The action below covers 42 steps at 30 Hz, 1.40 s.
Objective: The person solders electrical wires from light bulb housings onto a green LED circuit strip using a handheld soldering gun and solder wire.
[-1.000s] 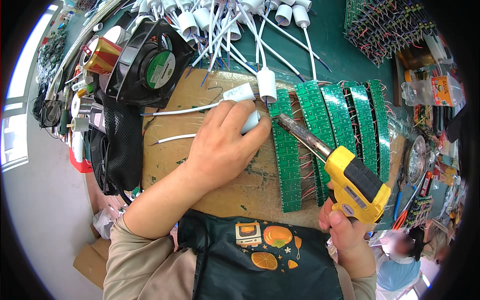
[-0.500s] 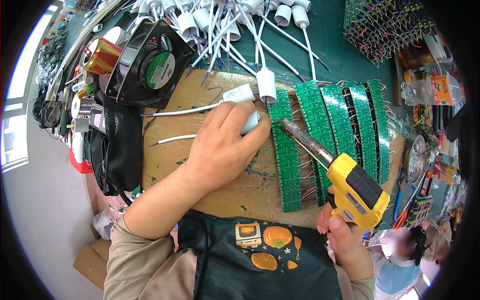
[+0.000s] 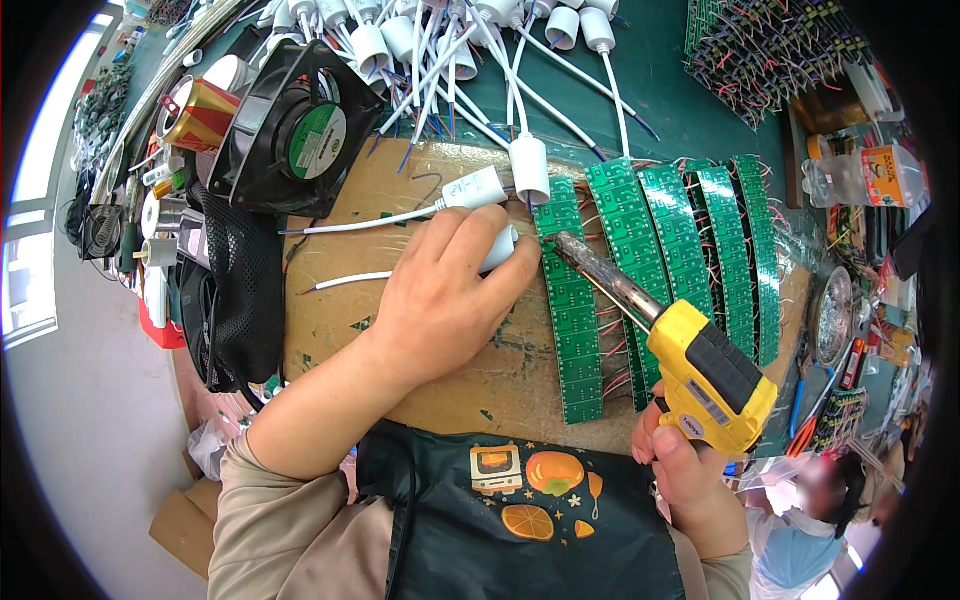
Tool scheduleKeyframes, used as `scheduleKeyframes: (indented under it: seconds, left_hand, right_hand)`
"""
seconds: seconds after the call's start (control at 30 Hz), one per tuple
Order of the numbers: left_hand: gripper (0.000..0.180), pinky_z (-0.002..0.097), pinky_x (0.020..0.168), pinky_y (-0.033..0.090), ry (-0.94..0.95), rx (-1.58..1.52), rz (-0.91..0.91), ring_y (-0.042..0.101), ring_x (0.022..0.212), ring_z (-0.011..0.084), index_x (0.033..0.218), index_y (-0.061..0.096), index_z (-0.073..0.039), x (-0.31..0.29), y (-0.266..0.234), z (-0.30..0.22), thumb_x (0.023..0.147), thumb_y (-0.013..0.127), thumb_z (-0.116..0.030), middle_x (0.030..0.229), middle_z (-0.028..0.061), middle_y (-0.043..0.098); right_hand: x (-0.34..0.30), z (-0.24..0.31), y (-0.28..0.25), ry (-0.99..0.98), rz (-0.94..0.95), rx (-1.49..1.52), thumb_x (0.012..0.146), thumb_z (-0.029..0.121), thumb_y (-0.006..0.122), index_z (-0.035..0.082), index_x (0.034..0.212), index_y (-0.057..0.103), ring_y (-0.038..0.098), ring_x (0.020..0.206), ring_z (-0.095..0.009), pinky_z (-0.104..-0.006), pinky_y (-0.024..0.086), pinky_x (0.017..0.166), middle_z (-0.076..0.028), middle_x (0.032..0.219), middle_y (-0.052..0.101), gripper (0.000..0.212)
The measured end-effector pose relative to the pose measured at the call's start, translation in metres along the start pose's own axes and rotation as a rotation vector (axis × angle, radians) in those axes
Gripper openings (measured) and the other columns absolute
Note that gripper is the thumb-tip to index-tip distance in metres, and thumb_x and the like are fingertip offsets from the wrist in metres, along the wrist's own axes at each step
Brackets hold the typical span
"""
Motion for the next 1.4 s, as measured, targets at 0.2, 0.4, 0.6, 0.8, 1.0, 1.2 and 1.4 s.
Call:
scheduleKeyframes:
  seconds: [0.2,0.4,0.6,0.8,1.0,1.2,1.4]
  left_hand:
    - [0.039,0.0415,0.075,0.05,0.011,0.011,-0.007,0.058,0.086,0.031,0.104,0.066,-0.008,0.0,0.0,-0.001,0.066,0.072,-0.002,0.105,0.0132,0.055]
    - [0.038,0.0413,0.075,0.05,0.016,0.02,-0.017,0.058,0.086,0.0306,0.104,0.066,-0.008,-0.001,0.001,-0.001,0.066,0.072,-0.002,0.105,0.0129,0.055]
    - [0.037,0.0415,0.075,0.05,0.014,0.025,-0.024,0.058,0.086,0.0305,0.104,0.066,-0.008,-0.002,0.0,-0.002,0.068,0.072,-0.003,0.105,0.0125,0.055]
    - [0.038,0.0413,0.075,0.049,0.011,0.07,-0.014,0.058,0.086,0.0296,0.104,0.066,-0.009,0.0,-0.002,-0.003,0.067,0.072,-0.004,0.105,0.0111,0.056]
    - [0.043,0.0403,0.075,0.049,0.016,0.118,-0.015,0.059,0.087,0.0283,0.106,0.066,-0.012,0.001,-0.007,-0.005,0.065,0.071,-0.004,0.105,0.0089,0.057]
    - [0.037,0.0385,0.075,0.047,0.024,0.124,-0.037,0.059,0.089,0.0271,0.109,0.065,-0.011,0.015,-0.024,0.0,0.072,0.072,-0.012,0.105,0.0079,0.059]
    - [0.033,0.0427,0.077,0.05,-0.006,0.017,-0.138,0.061,0.089,0.0334,0.109,0.065,-0.006,0.054,-0.044,0.035,0.078,0.074,-0.01,0.097,0.0138,0.065]
  right_hand:
    - [0.001,-0.004,0.001,0.015,0.002,0.026,0.083,0.027,0.07,-0.002,0.116,0.048,0.048,0.055,-0.014,-0.0288,0.043,0.049,-0.005,0.068,0.048,0.049]
    - [0.001,0.001,0.001,-0.025,-0.014,0.023,0.084,0.03,0.07,-0.003,0.126,0.046,0.048,0.054,-0.013,-0.0278,0.041,0.048,-0.004,0.067,0.046,0.059]
    - [-0.004,0.003,0.006,-0.017,0.06,0.328,0.08,0.056,0.075,0.001,0.138,0.035,0.044,0.051,-0.013,-0.0275,0.04,0.047,-0.001,0.066,0.043,0.09]
    - [-0.012,-0.008,0.009,-0.019,0.148,0.315,0.077,0.059,0.075,0.005,0.146,0.029,0.053,0.072,-0.015,-0.0322,0.049,0.063,-0.002,0.083,0.051,0.099]
    - [-0.024,-0.02,0.008,-0.021,0.187,0.413,0.078,0.036,0.081,0.007,0.101,0.054,0.056,0.082,-0.016,-0.0316,0.048,0.074,-0.003,0.086,0.053,0.046]
    - [-0.029,-0.032,0.001,-0.024,0.176,0.453,0.08,0.029,0.078,0.007,0.097,0.054,0.053,0.079,-0.015,-0.0298,0.046,0.072,-0.005,0.086,0.054,0.036]
    - [-0.026,-0.032,-0.001,-0.075,0.125,0.49,0.08,0.035,0.078,0.006,0.094,0.054,0.053,0.075,-0.015,-0.0301,0.046,0.068,-0.005,0.081,0.054,0.04]
Point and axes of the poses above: each hand's wrist, its own x-axis towards the middle knuckle, its own y-axis out of the palm, z = x × y, the point moved 7 cm from there along x, towards the middle knuckle
